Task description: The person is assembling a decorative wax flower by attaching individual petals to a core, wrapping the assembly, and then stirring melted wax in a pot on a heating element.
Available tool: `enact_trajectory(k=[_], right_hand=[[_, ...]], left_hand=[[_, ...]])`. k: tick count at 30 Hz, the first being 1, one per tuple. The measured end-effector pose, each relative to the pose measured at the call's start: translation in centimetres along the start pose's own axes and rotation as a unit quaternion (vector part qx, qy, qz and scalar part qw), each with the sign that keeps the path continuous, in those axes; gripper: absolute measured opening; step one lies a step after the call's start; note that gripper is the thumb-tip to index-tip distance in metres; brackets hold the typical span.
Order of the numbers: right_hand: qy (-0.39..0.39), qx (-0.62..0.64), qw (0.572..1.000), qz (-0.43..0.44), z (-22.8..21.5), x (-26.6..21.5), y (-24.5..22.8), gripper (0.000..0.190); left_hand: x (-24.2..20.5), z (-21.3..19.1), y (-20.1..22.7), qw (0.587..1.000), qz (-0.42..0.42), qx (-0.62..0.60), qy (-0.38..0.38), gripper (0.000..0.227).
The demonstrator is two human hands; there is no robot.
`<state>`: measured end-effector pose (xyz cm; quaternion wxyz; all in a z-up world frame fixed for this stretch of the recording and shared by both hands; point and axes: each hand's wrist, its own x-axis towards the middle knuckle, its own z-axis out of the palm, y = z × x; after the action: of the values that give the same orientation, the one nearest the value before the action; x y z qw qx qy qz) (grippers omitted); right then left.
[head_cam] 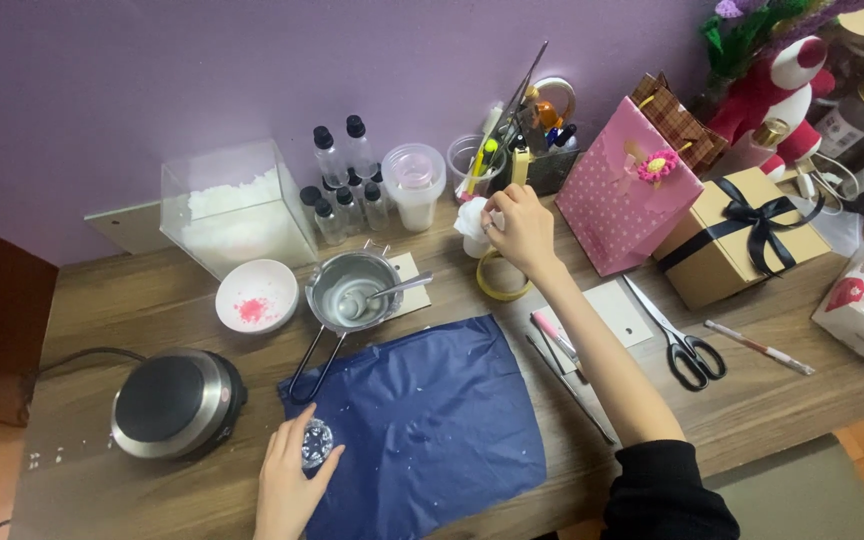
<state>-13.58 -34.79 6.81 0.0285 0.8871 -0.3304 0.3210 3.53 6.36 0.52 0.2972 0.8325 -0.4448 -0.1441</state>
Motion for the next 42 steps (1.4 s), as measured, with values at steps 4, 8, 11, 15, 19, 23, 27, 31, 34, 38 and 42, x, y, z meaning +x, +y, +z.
enact_trajectory(k=[4, 8, 11, 15, 19, 23, 27, 31, 34, 38, 42], right_hand=[[-0.013, 0.016, 1.0, 0.014, -1.4, -0.3, -0.4, 0.012], [0.107, 0.069, 0.992, -0.015, -1.9, -3.3, -2.9, 0.006], [-0.008, 0.14, 0.984, -0.106, -2.1, -7.3, -6.7, 0.006], [-0.164, 0.131, 0.94, -0.269, -0.8, -11.1, -11.0, 0.024], [-0.288, 0.128, 0.927, -0.202, -1.4, -9.3, -13.6, 0.041], [-0.352, 0.044, 0.918, -0.176, -0.6, -8.1, -14.3, 0.062], [-0.393, 0.106, 0.908, -0.103, -0.9, -7.2, -14.7, 0.052], [-0.376, 0.142, 0.909, -0.109, 0.8, -8.2, -12.7, 0.036], [-0.319, 0.169, 0.925, -0.117, -1.1, -8.0, -12.1, 0.025], [-0.369, 0.258, 0.888, -0.091, -4.3, -7.6, -10.3, 0.02], [-0.385, 0.302, 0.871, -0.038, -7.7, -6.8, -7.6, 0.021]], left_hand=[[0.0, -0.6, 0.5, 1.0, -0.003, 0.0, -0.006, 0.063], [-1.0, -1.3, 1.4, 0.999, -0.008, -0.046, 0.007, 0.063], [-1.4, -2.0, 2.1, 0.998, -0.005, -0.063, -0.001, 0.063], [-1.1, -2.2, 3.0, 0.996, 0.003, -0.091, -0.023, 0.064], [-0.8, -1.7, 4.2, 0.993, 0.086, -0.041, 0.074, 0.071], [-0.1, -2.4, 5.6, 0.985, 0.164, -0.009, 0.058, 0.069], [0.7, -2.9, 6.8, 0.975, 0.217, -0.01, 0.039, 0.063], [1.5, -2.8, 7.1, 0.97, 0.24, -0.027, 0.034, 0.064], [1.5, -2.7, 7.0, 0.97, 0.237, -0.042, 0.015, 0.065], [1.2, -1.7, 6.1, 0.975, 0.219, -0.047, 0.005, 0.068], [1.2, -0.4, 5.5, 0.976, 0.201, -0.079, -0.022, 0.067]])
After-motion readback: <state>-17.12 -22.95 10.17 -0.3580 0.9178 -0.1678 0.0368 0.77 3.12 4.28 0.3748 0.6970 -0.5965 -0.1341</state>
